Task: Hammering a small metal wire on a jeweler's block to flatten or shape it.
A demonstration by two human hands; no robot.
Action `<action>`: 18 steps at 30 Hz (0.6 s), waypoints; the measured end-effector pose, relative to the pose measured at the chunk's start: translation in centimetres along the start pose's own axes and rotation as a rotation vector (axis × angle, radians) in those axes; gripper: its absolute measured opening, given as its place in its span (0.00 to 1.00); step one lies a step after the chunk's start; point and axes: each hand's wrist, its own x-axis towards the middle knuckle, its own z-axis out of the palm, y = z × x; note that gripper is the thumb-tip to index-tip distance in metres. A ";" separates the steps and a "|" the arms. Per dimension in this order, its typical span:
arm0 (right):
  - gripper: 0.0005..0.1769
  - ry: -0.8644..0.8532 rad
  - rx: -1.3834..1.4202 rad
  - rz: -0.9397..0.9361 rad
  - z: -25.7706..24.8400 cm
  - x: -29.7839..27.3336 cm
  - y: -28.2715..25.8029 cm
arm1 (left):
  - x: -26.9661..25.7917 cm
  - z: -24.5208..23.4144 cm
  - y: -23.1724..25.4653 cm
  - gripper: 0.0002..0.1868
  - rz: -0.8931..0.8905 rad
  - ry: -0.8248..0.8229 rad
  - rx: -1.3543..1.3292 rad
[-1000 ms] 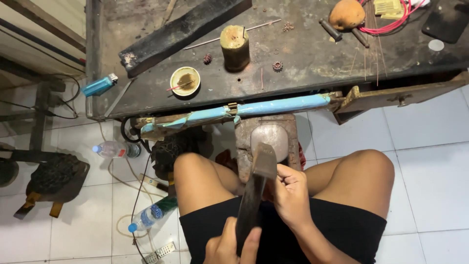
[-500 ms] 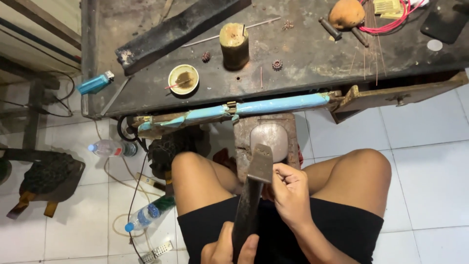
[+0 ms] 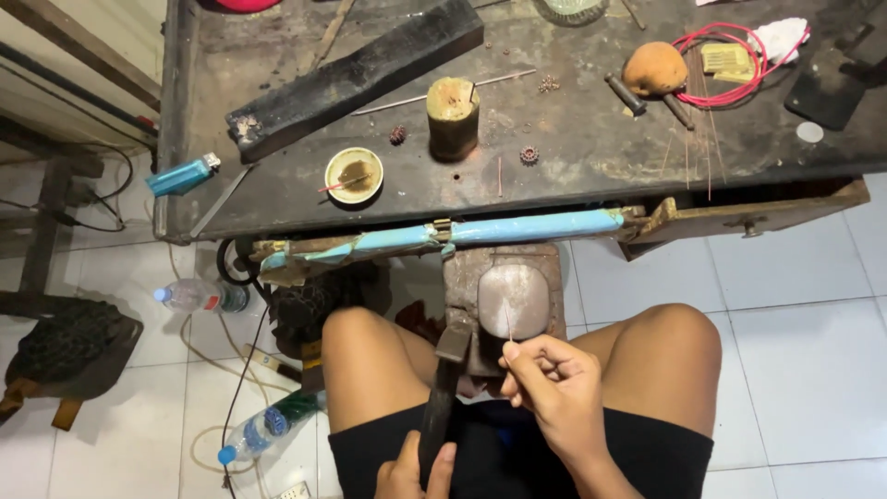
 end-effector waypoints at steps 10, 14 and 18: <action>0.14 0.001 -0.031 0.001 -0.8 -0.2 0.7 | -0.1 -1.5 1.3 0.23 -0.067 -0.199 0.103; 0.13 -0.017 -0.030 -0.015 -0.9 -0.3 0.8 | 0.0 -1.4 0.9 0.21 -0.015 -0.208 0.108; 0.17 -0.051 0.001 -0.054 -1.4 -0.4 1.0 | -0.5 -1.2 1.1 0.29 -0.063 -0.152 0.061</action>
